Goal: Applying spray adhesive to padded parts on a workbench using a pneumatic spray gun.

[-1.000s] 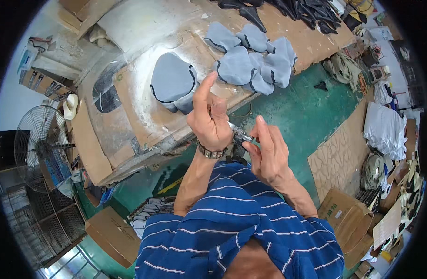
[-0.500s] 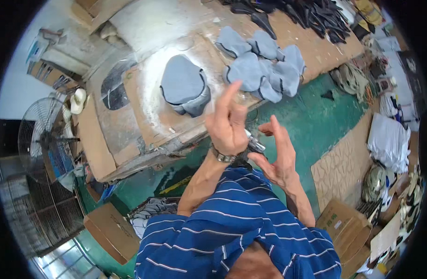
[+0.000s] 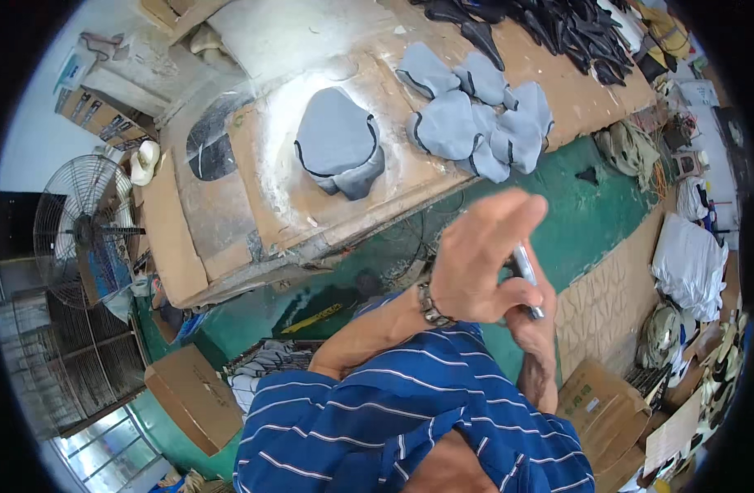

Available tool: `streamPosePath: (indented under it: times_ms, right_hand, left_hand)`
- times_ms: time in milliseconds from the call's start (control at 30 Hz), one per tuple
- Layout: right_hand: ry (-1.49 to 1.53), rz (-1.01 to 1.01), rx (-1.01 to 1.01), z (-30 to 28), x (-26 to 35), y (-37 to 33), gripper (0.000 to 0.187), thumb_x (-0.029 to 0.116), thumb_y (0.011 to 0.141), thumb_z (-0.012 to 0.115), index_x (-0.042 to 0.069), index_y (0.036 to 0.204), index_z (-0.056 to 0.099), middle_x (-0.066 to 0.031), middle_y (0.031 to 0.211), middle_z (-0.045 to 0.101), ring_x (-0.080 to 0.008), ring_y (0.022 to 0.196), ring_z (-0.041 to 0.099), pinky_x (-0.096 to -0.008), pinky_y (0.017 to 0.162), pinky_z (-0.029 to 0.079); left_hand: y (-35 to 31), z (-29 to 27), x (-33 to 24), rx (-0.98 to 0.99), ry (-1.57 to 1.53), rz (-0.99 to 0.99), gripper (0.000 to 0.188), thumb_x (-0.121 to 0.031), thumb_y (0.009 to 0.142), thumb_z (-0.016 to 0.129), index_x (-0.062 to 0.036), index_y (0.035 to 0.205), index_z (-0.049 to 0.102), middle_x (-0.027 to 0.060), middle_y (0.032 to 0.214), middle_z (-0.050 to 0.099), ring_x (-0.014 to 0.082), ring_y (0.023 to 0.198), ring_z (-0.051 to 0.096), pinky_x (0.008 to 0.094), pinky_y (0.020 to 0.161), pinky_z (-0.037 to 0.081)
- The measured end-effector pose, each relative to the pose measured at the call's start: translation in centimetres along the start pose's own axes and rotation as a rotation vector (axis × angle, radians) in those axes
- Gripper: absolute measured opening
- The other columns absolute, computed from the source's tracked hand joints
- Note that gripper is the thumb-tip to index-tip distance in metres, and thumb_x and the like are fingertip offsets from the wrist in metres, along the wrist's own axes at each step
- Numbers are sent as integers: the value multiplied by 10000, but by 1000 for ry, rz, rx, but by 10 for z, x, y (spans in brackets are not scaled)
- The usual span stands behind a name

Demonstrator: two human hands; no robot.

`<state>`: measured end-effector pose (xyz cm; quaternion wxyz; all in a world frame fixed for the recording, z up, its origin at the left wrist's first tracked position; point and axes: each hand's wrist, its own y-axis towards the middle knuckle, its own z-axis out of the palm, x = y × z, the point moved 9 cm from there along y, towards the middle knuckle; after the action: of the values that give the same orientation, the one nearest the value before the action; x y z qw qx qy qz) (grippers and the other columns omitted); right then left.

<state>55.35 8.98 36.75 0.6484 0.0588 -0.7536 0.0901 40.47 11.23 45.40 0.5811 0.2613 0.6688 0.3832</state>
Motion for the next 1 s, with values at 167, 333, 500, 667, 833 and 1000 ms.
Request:
streamPosePath:
  times_ms: [167, 333, 500, 667, 833, 1000]
  right_hand:
    - [-190, 289, 76, -41, 9, -22, 825, -43, 775, 762, 20, 1544, 468, -165, 1213, 713, -256, 1091, 691, -343, 958, 505]
    - [-353, 64, 154, -46, 32, -25, 826, 26, 733, 845, 10, 1494, 522, -209, 1095, 701, -355, 957, 691, -386, 902, 529]
    - [-490, -33, 161, -36, 44, -15, 789, 141, 737, 849, 20, 1465, 569, -129, 936, 696, -230, 792, 656, -327, 763, 508]
    - [-549, -139, 122, -13, 79, 3, 758, 235, 764, 856, 6, 1438, 595, -108, 905, 692, -212, 752, 645, -321, 727, 499]
    - [-546, -143, 141, 23, 88, 13, 763, 322, 794, 840, -21, 1429, 594, -82, 856, 661, -182, 740, 621, -322, 708, 482]
    - [-616, -151, 146, 63, 118, 13, 757, 328, 799, 832, -28, 1424, 596, -89, 857, 661, -199, 742, 624, -323, 712, 480]
  left_hand:
    - [-49, -43, 71, 98, 111, -358, 537, -395, 1009, 631, 1, 1368, 588, 187, 1129, 704, 375, 1032, 682, 430, 924, 531]
    - [-216, -115, 176, 430, 573, -785, 282, -232, 1012, 603, -49, 1201, 704, 177, 1081, 728, 355, 974, 704, 417, 851, 551]
    - [-456, -221, 215, 598, 756, -1347, 355, -368, 1006, 592, -91, 1186, 720, 160, 1060, 754, 367, 975, 711, 464, 872, 551]
    - [-639, -298, 161, 352, 588, -1911, 383, -400, 990, 567, -90, 1110, 757, 100, 817, 753, 241, 773, 746, 413, 753, 586]
    - [-696, -299, 117, 163, 403, -2241, 360, -397, 1029, 557, -81, 1055, 727, 58, 828, 738, 178, 643, 688, 358, 525, 574]
    - [-708, -314, 130, -12, 289, -2113, 282, -345, 1043, 583, -78, 1039, 676, 62, 835, 718, 168, 589, 646, 358, 510, 568]
